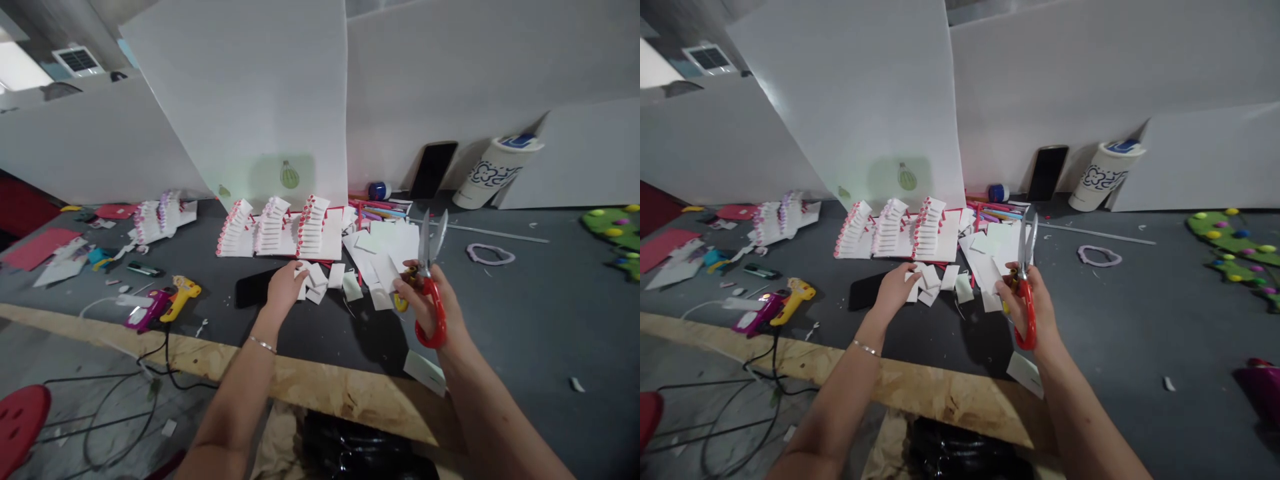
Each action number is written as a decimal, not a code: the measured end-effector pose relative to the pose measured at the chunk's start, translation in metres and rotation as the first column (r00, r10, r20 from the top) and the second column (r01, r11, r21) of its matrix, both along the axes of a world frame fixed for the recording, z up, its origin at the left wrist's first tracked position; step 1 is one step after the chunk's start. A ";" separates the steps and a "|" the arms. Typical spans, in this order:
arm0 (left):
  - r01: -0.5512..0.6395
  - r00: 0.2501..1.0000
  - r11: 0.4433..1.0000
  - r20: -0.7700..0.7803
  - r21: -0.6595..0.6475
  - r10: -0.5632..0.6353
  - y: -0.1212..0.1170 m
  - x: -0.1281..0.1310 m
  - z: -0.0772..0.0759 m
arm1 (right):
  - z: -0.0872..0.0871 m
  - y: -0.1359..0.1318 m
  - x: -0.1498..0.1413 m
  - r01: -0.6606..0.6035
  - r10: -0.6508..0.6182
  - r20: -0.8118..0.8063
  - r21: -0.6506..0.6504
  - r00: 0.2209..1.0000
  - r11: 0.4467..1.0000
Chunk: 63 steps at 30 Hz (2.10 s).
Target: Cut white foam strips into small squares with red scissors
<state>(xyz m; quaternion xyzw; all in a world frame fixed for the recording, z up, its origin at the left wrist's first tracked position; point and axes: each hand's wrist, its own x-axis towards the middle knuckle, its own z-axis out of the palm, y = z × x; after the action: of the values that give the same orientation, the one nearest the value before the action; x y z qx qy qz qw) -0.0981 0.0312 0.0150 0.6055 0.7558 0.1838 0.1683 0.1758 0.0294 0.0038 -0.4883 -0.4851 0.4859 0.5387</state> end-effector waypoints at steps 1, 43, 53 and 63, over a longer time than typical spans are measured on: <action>0.010 1.000 0.999 -0.024 -0.030 -0.011 0.001 0.003 0.001 | 0.000 0.000 -0.001 -0.002 0.002 -0.006 -0.002 1.000 1.000; 0.525 0.736 0.842 -0.431 -0.124 -0.522 -0.004 0.007 0.027 | 0.002 0.003 0.000 0.024 -0.023 -0.037 0.044 0.999 0.999; 0.327 0.834 0.907 -0.371 -0.265 -0.409 -0.021 0.045 0.016 | 0.003 0.003 -0.002 0.030 -0.027 -0.043 0.062 0.999 0.998; 0.430 0.659 0.871 -0.577 -0.237 -0.483 0.000 0.020 0.034 | 0.002 0.005 0.003 0.055 -0.054 -0.011 0.096 0.998 0.994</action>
<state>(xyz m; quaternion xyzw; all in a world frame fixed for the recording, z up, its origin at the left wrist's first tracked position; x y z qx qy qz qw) -0.0778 0.0312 0.0489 0.7942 0.5983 -0.1038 -0.0247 0.1787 0.0342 0.0063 -0.4729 -0.4919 0.4492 0.5767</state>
